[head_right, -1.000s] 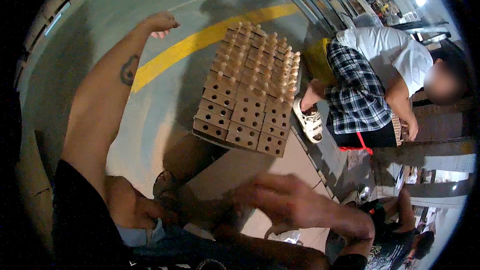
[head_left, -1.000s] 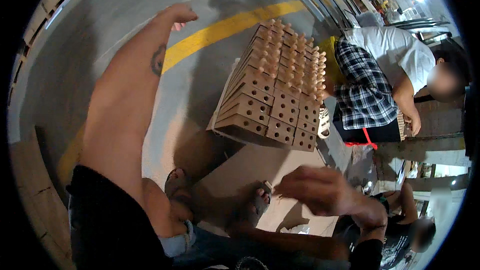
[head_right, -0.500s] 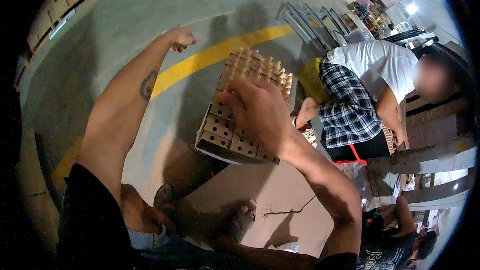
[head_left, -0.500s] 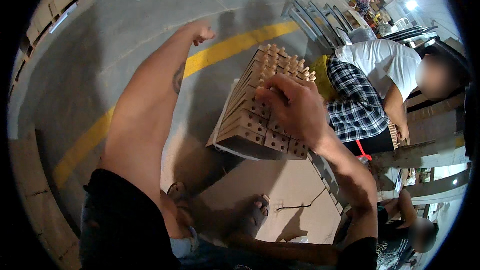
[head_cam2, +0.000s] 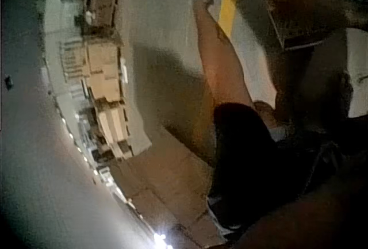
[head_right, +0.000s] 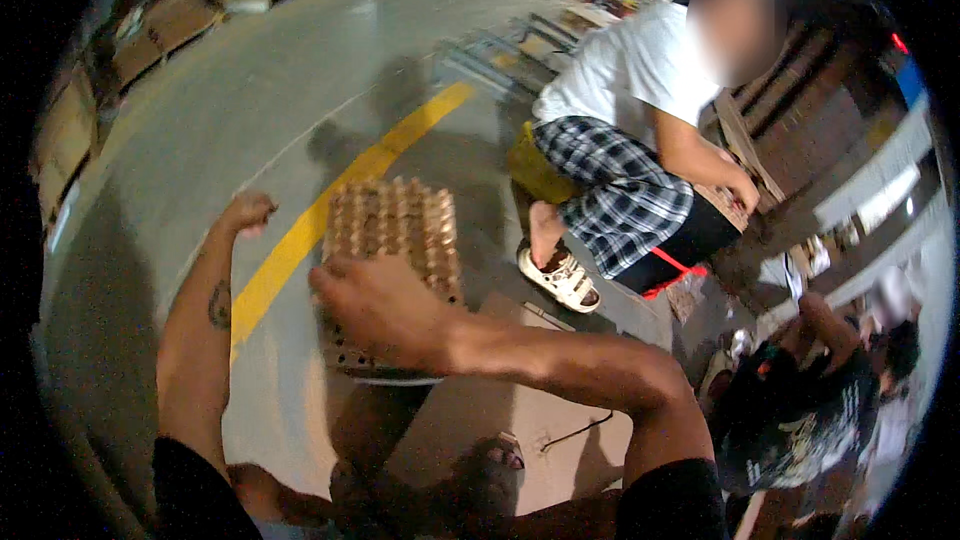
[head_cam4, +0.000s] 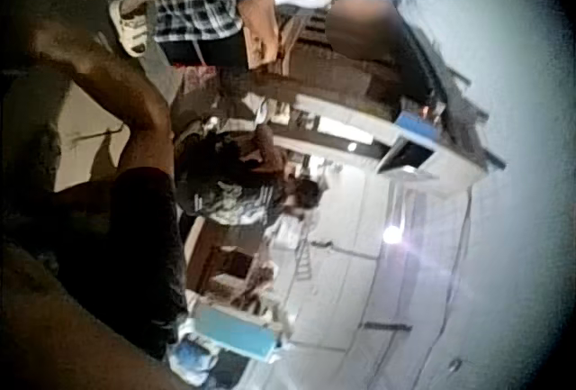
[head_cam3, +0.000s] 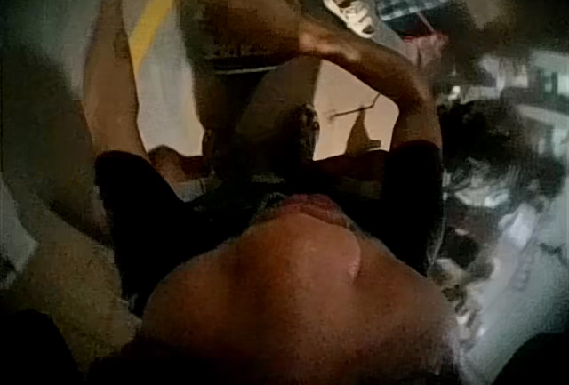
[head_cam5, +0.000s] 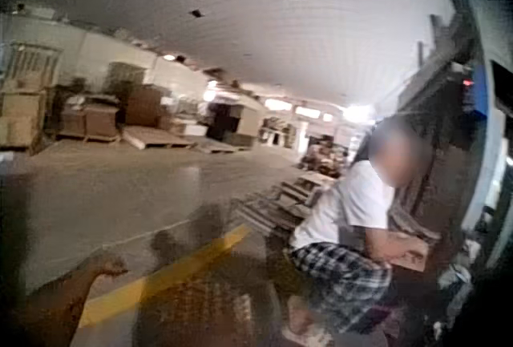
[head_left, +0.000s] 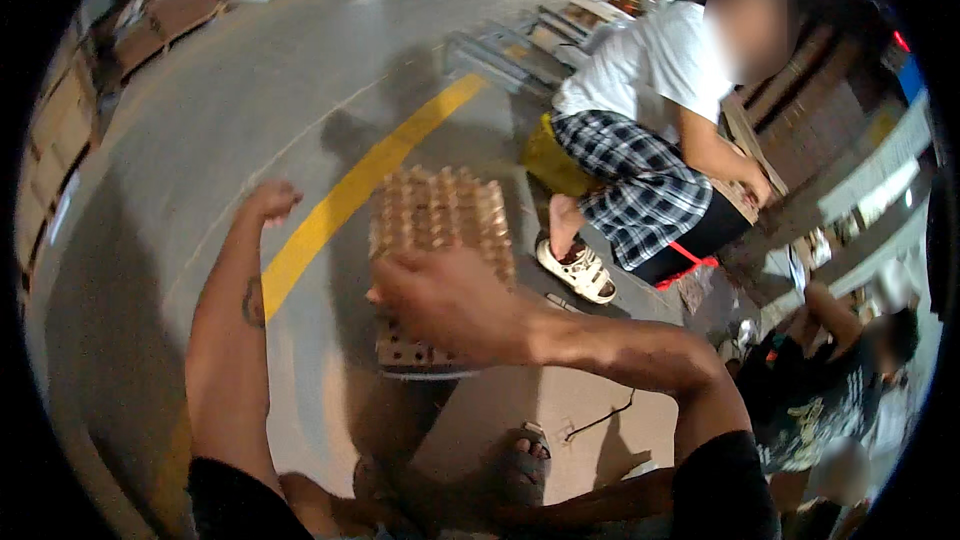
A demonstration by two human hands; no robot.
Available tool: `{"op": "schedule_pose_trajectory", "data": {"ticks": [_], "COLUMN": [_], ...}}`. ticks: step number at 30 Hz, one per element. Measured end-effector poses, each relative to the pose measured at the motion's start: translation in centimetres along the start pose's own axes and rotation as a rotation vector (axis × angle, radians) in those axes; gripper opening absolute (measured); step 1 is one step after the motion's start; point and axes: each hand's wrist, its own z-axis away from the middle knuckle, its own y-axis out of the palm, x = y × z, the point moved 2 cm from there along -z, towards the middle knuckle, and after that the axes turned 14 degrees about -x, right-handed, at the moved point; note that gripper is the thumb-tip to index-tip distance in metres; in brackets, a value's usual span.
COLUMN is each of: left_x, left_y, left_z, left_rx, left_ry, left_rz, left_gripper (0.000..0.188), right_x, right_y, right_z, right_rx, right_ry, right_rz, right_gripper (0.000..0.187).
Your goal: The person inserts wooden pegs into pre-drilled holes in wooden blocks by hand and collects more pegs from a plastic bag.
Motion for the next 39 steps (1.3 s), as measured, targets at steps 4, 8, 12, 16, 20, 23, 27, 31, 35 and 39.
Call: {"op": "schedule_pose_trajectory", "data": {"ticks": [4,8,12,16,20,23,27,31,35,39], "left_x": [-3.5,-3.8,-3.3,-5.0,-10.9,-16.8,-23.6,-26.8,-26.4,-26.2], "left_y": [-0.1,-0.9,-1.2,-0.7,-2.1,-3.5,-5.9,-6.2,-5.1,-5.2], "left_z": [3.3,4.5,3.4,2.6,2.4,2.7,4.9,4.7,3.8,4.6], "left_rx": [-0.005,-0.025,-0.010,0.007,-0.078,-0.102,-0.131,0.013,-0.078,-0.189], "left_ry": [-0.139,-0.114,-0.181,-0.233,-0.089,0.049,0.292,0.514,0.581,0.511], "left_rz": [0.111,0.211,0.227,0.405,0.566,0.755,0.766,0.624,0.248,0.160], "left_gripper": [0.029,0.033,0.034,0.039,0.054,0.062,0.050,0.051,0.049,0.045], "right_x": [-0.5,0.2,0.2,1.6,1.1,-2.3,-2.9,-1.4,0.0,1.0], "right_y": [0.3,-0.8,-0.6,-1.5,-1.1,-0.8,-5.4,-9.8,-7.7,-6.3], "right_z": [-0.9,-0.5,0.7,-2.3,-1.3,1.6,1.9,0.6,0.9,0.3], "right_rx": [0.113,0.288,0.054,0.353,0.340,0.225,0.027,0.179,0.037,-0.083], "right_ry": [0.041,0.076,-0.086,-0.115,-0.010,0.234,0.247,0.539,0.333,0.016], "right_rz": [0.077,0.098,0.154,0.256,0.230,-0.113,-0.390,-0.870,-0.656,-0.256], "right_gripper": [0.014,0.019,0.014,0.012,0.010,0.016,0.027,0.029,0.024,0.013]}}
